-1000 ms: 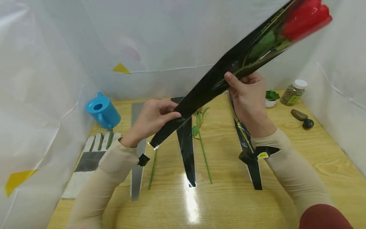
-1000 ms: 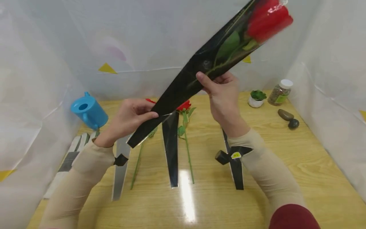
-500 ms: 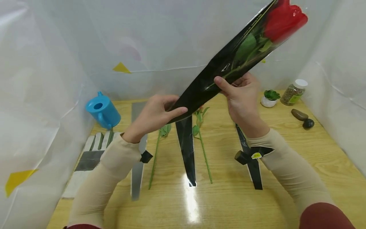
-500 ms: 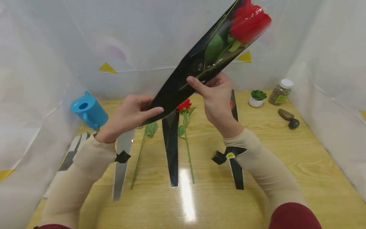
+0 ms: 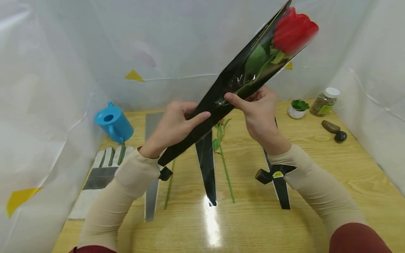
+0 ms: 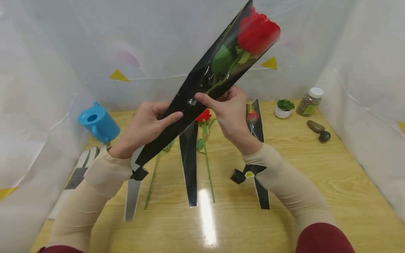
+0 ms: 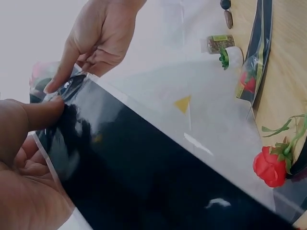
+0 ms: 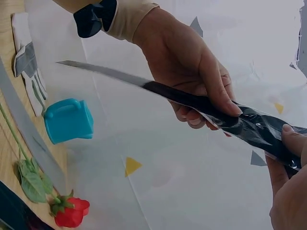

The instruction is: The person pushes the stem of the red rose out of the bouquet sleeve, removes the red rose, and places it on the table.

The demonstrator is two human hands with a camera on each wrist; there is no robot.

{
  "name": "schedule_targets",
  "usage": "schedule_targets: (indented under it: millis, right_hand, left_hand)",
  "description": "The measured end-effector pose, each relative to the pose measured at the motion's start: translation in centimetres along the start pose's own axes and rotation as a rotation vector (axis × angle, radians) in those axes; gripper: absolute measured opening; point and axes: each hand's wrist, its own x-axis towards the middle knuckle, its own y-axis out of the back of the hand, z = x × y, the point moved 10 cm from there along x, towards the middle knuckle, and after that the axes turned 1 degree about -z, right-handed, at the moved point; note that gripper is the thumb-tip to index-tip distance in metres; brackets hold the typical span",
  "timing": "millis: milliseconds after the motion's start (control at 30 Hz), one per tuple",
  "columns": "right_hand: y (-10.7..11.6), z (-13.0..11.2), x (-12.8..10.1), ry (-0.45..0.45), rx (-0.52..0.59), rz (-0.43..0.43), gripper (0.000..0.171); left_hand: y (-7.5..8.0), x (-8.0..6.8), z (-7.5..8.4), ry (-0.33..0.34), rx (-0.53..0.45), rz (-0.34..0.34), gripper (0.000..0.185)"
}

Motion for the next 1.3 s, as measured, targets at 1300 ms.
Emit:
schedule_targets:
  millis: [1300]
  right_hand:
    - [2.3, -1.7, 1.0, -0.024, 0.131, 0.056, 0.033]
  left_hand:
    - [0.0, -0.9, -2.6, 0.053, 0.112, 0.026, 0.041]
